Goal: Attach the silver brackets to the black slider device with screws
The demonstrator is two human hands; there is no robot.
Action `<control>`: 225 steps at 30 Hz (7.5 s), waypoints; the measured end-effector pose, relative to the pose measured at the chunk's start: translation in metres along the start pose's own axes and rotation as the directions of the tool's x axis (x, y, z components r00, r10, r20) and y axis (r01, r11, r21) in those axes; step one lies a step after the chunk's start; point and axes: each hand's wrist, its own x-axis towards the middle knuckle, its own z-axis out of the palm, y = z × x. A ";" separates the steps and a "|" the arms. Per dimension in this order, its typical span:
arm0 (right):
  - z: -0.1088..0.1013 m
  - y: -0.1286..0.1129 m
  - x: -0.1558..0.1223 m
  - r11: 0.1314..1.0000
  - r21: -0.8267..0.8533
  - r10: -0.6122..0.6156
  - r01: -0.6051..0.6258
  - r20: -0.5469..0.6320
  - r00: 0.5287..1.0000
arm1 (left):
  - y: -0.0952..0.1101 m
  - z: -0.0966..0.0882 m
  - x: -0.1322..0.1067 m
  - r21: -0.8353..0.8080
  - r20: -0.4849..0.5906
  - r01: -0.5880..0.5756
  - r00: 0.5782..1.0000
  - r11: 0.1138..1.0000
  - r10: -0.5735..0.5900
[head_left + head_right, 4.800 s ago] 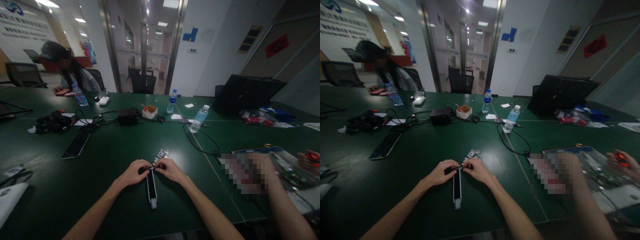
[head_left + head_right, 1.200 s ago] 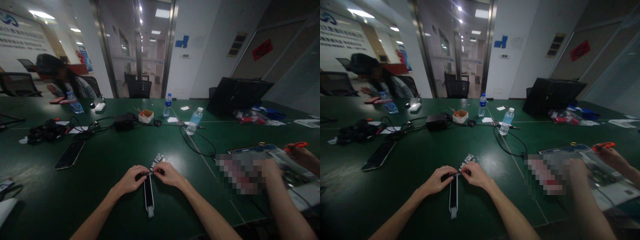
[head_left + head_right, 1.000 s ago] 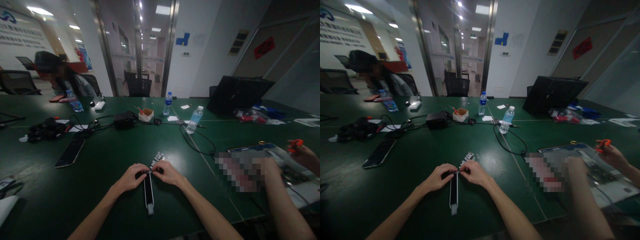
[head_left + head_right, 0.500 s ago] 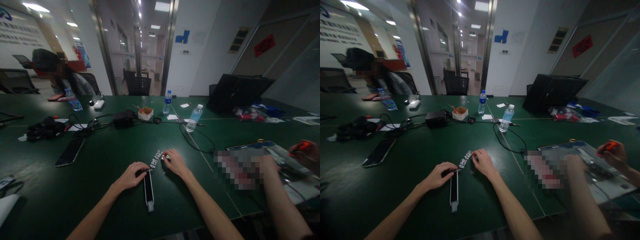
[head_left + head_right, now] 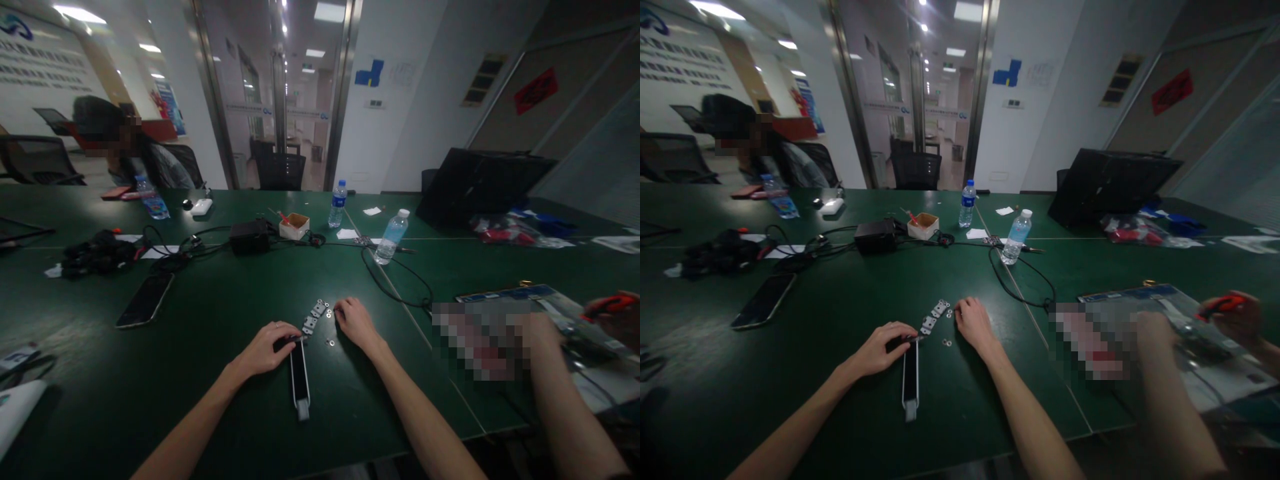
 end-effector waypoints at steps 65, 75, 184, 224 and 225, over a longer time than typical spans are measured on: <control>-0.021 -0.003 -0.004 0.987 -0.030 0.162 -0.159 0.131 0.978 | 0.001 -0.001 0.001 0.013 0.022 0.028 0.999 1.000 -0.028; -0.019 -0.003 -0.003 0.986 0.046 0.151 -0.160 0.163 0.975 | -0.002 -0.001 0.000 0.007 0.025 0.028 0.999 1.000 -0.028; 0.008 -0.045 -0.017 0.819 0.288 -0.498 0.496 -0.073 0.864 | -0.007 0.004 -0.002 0.047 -0.025 0.004 1.000 0.999 -0.003; 0.009 -0.046 -0.016 0.805 0.282 -0.516 0.523 -0.105 0.850 | -0.009 0.007 -0.001 0.044 -0.032 -0.007 0.999 0.999 0.009; 0.009 -0.046 -0.016 0.803 0.285 -0.516 0.523 -0.107 0.850 | -0.009 0.006 -0.001 0.043 -0.032 -0.008 0.999 0.999 0.009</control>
